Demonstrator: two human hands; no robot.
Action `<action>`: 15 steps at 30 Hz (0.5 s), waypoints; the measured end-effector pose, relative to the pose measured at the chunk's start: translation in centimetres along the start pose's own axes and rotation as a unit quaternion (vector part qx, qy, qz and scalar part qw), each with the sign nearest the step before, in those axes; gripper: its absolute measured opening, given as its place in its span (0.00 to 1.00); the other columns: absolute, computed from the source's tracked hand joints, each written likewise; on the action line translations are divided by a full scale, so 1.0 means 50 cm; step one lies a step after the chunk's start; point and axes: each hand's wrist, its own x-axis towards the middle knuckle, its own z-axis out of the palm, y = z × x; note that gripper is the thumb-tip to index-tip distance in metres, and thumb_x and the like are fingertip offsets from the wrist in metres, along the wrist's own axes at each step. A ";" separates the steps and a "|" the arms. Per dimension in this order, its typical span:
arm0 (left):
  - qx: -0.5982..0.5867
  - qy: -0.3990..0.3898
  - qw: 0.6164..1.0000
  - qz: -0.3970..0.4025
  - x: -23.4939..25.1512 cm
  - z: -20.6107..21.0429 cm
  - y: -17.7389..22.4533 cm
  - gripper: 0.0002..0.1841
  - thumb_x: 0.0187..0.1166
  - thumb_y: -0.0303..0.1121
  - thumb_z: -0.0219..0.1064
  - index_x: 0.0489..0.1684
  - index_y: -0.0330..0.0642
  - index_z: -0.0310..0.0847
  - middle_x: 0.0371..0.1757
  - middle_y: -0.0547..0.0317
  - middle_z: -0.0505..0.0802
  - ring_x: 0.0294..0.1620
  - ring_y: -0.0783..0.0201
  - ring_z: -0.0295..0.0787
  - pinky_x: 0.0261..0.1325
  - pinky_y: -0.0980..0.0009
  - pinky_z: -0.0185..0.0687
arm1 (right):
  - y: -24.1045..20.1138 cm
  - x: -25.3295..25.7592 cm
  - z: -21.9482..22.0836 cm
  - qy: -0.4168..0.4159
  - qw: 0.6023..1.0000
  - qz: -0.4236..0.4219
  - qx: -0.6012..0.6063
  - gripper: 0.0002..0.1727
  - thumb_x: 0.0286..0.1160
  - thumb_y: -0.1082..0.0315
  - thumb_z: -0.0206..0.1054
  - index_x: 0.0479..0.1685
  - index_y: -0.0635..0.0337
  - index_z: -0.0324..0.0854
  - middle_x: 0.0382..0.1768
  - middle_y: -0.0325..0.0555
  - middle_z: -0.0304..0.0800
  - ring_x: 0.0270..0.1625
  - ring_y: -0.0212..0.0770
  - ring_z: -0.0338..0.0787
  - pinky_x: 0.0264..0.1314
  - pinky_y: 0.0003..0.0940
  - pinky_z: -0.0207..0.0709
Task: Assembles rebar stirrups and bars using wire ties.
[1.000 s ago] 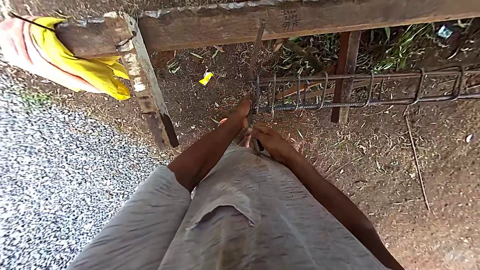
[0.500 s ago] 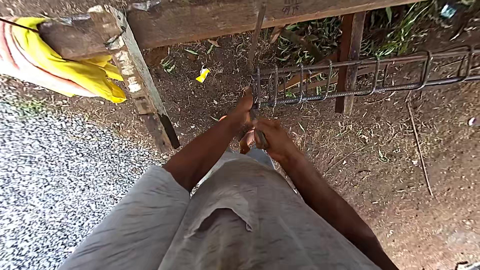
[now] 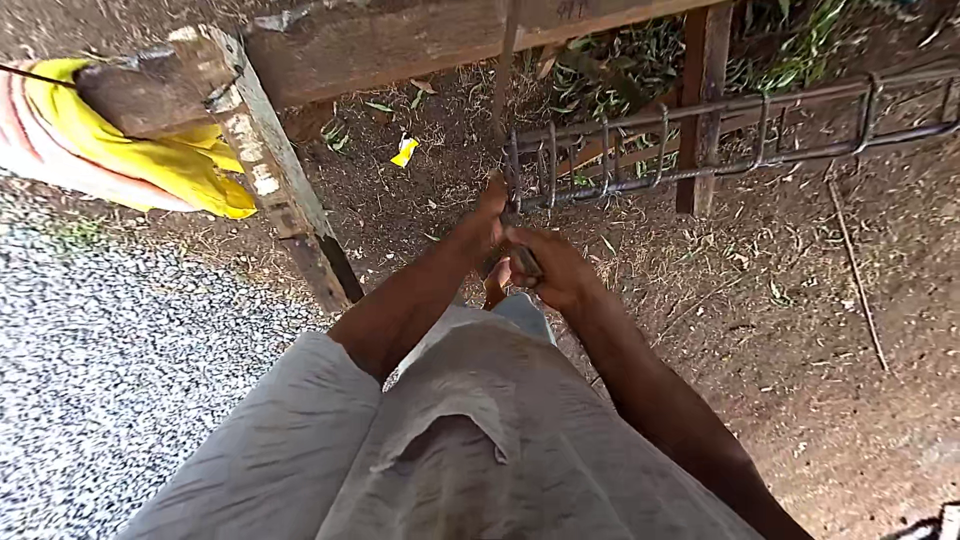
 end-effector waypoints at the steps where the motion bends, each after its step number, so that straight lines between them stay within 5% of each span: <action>1: 0.002 0.006 1.000 0.001 -0.002 0.005 0.002 0.38 0.89 0.67 0.30 0.79 0.47 0.67 0.61 0.48 0.83 0.54 0.58 0.81 0.52 0.57 0.81 | 0.008 0.002 -0.007 -0.002 1.000 -0.008 -0.011 0.15 0.90 0.54 0.55 0.45 0.56 0.78 0.17 0.33 0.72 0.14 0.26 0.68 0.16 0.22 0.66; 4: 0.047 0.015 0.999 0.012 0.012 0.004 -0.002 0.43 0.88 0.68 0.27 0.86 0.41 0.63 0.76 0.36 0.77 0.71 0.45 0.76 0.68 0.42 0.74 | 0.072 0.015 -0.042 0.003 0.996 -0.008 -0.083 0.16 0.92 0.61 0.55 0.63 0.64 0.78 0.28 0.41 0.78 0.23 0.32 0.76 0.28 0.28 0.76; 8: 0.023 0.022 0.999 0.002 0.022 0.007 -0.004 0.43 0.88 0.69 0.25 0.82 0.43 0.64 0.65 0.42 0.80 0.57 0.52 0.79 0.56 0.52 0.79 | 0.007 0.000 -0.004 0.006 1.000 -0.002 0.014 0.14 0.91 0.58 0.53 0.49 0.59 0.78 0.18 0.33 0.72 0.15 0.26 0.69 0.18 0.21 0.67; 10: 0.040 0.034 0.999 0.016 0.024 0.011 -0.003 0.43 0.87 0.70 0.26 0.77 0.43 0.68 0.53 0.46 0.82 0.45 0.56 0.79 0.47 0.56 0.79 | 0.026 0.003 -0.019 0.000 1.000 -0.011 0.007 0.15 0.91 0.56 0.54 0.50 0.58 0.78 0.20 0.35 0.74 0.17 0.29 0.72 0.21 0.25 0.72; 12: 0.059 0.033 0.997 0.030 0.034 0.005 -0.005 0.44 0.88 0.68 0.26 0.78 0.37 0.68 0.56 0.39 0.82 0.48 0.50 0.78 0.51 0.50 0.78 | 0.054 0.010 -0.033 0.001 1.000 -0.008 -0.019 0.14 0.93 0.61 0.53 0.55 0.64 0.77 0.23 0.38 0.75 0.20 0.31 0.75 0.27 0.27 0.76; 15: 0.027 0.021 0.999 0.027 0.027 0.007 -0.010 0.41 0.90 0.65 0.26 0.78 0.41 0.68 0.57 0.44 0.83 0.50 0.55 0.80 0.52 0.56 0.80 | 0.025 0.011 -0.018 -0.003 1.000 0.009 0.006 0.12 0.93 0.61 0.53 0.53 0.61 0.75 0.22 0.37 0.74 0.19 0.29 0.74 0.24 0.24 0.73</action>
